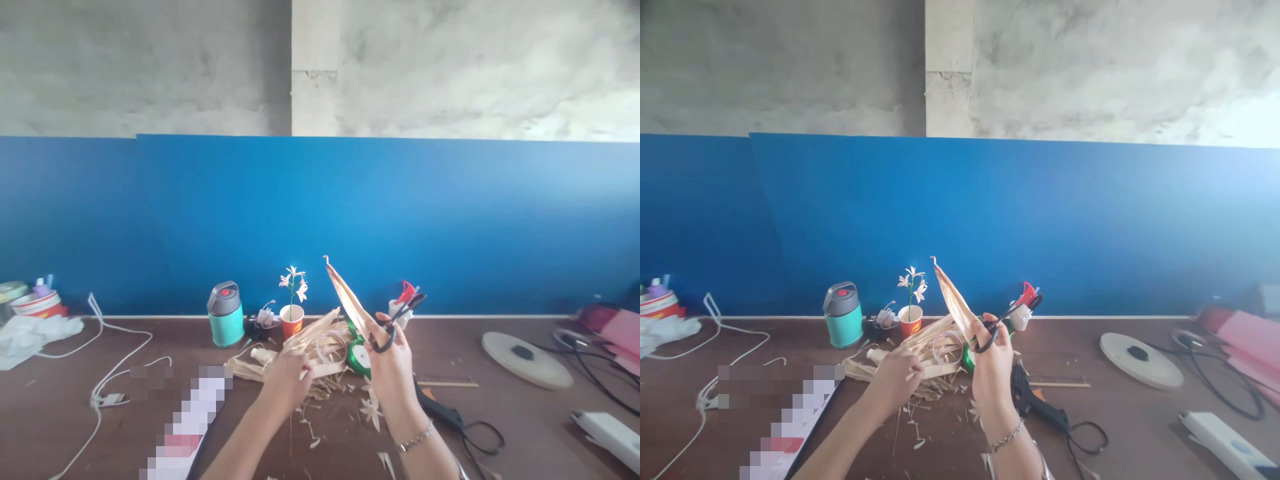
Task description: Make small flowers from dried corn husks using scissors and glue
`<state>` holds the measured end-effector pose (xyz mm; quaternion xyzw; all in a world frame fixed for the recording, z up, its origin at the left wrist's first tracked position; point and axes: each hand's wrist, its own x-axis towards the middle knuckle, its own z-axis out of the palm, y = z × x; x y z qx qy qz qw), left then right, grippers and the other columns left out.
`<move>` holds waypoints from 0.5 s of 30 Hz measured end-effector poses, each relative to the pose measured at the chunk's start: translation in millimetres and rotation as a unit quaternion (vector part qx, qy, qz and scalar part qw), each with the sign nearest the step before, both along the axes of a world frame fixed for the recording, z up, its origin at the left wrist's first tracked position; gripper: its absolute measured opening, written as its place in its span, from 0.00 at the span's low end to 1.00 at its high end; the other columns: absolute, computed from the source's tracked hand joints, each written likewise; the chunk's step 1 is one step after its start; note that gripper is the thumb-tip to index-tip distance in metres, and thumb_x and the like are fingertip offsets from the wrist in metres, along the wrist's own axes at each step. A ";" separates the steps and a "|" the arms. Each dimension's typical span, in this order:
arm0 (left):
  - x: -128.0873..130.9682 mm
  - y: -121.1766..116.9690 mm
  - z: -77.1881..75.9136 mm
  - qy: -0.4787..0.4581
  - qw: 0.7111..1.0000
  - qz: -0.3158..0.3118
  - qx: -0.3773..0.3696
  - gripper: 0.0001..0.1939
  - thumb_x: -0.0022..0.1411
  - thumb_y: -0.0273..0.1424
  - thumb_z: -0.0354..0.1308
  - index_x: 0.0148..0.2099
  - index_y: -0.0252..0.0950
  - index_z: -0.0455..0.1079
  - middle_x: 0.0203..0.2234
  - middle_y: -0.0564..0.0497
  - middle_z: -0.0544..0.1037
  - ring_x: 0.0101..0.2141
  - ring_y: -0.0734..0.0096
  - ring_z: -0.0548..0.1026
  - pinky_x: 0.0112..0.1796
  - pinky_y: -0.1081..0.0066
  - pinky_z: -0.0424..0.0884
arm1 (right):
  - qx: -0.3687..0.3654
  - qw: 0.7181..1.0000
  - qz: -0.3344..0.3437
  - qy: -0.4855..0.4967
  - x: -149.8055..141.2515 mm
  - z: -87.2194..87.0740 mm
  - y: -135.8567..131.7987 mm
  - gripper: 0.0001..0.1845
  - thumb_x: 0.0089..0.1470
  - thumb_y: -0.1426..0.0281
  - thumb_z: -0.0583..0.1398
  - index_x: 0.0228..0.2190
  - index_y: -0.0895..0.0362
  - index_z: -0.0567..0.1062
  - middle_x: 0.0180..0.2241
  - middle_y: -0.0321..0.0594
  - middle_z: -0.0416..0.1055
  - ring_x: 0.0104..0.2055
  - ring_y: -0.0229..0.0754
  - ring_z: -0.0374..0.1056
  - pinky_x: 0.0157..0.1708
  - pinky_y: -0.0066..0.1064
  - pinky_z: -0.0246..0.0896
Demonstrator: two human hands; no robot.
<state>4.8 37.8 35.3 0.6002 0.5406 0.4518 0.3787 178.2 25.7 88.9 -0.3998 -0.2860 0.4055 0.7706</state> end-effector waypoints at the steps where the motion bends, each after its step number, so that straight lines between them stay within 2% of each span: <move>1: 4.2 2.9 1.2 0.010 1.000 -0.008 0.027 0.09 0.41 0.22 0.63 0.19 0.41 0.71 0.28 0.48 0.77 0.47 0.51 0.69 0.52 0.61 0.57 | 0.002 1.000 -0.001 0.002 0.3 2.2 -1.0 0.23 0.37 0.64 0.67 0.37 0.53 0.67 0.20 0.26 0.60 0.18 0.30 0.54 0.18 0.23 0.50; 2: 8.7 6.7 2.4 0.017 0.998 -0.012 0.055 0.08 0.43 0.23 0.63 0.21 0.42 0.72 0.31 0.48 0.78 0.49 0.52 0.67 0.53 0.62 0.56 | 0.006 1.000 0.001 0.006 0.7 4.4 -1.9 0.23 0.37 0.64 0.67 0.37 0.54 0.67 0.20 0.25 0.60 0.18 0.30 0.54 0.17 0.23 0.49; 4: 18.2 16.4 4.8 0.056 0.989 -0.021 0.137 0.08 0.47 0.23 0.62 0.22 0.42 0.73 0.30 0.46 0.78 0.47 0.53 0.69 0.53 0.63 0.57 | 0.020 1.000 0.006 0.018 1.5 8.4 -3.6 0.23 0.37 0.66 0.67 0.36 0.54 0.67 0.19 0.25 0.59 0.17 0.29 0.52 0.17 0.22 0.48; 5: 22.9 21.8 5.8 0.075 0.985 -0.022 0.151 0.07 0.47 0.23 0.61 0.24 0.42 0.74 0.31 0.46 0.79 0.46 0.54 0.70 0.52 0.63 0.58 | 0.028 0.999 0.011 0.023 1.8 10.0 -4.2 0.22 0.37 0.66 0.67 0.36 0.54 0.67 0.19 0.24 0.58 0.17 0.28 0.51 0.17 0.22 0.48; 9: 39.1 40.0 7.6 0.096 0.986 -0.032 0.132 0.11 0.42 0.19 0.64 0.26 0.42 0.75 0.35 0.46 0.80 0.46 0.55 0.70 0.53 0.64 0.57 | 0.046 0.998 0.025 0.019 2.3 13.4 -5.6 0.20 0.39 0.66 0.66 0.35 0.54 0.66 0.19 0.24 0.58 0.16 0.28 0.51 0.17 0.22 0.47; 12: 45.9 46.8 6.9 0.089 0.990 -0.025 0.105 0.13 0.38 0.15 0.64 0.21 0.40 0.72 0.33 0.46 0.80 0.48 0.53 0.70 0.52 0.64 0.58 | 0.048 0.998 0.024 0.019 1.9 15.2 -6.5 0.21 0.38 0.66 0.67 0.35 0.54 0.66 0.19 0.24 0.58 0.17 0.29 0.51 0.17 0.23 0.47; 15: 47.1 48.6 6.7 0.065 0.996 -0.006 0.063 0.13 0.39 0.15 0.63 0.19 0.39 0.71 0.31 0.46 0.80 0.49 0.53 0.70 0.51 0.66 0.59 | 0.050 0.998 0.026 0.022 0.9 17.1 -7.3 0.21 0.37 0.67 0.66 0.34 0.54 0.66 0.19 0.24 0.58 0.17 0.29 0.51 0.17 0.22 0.47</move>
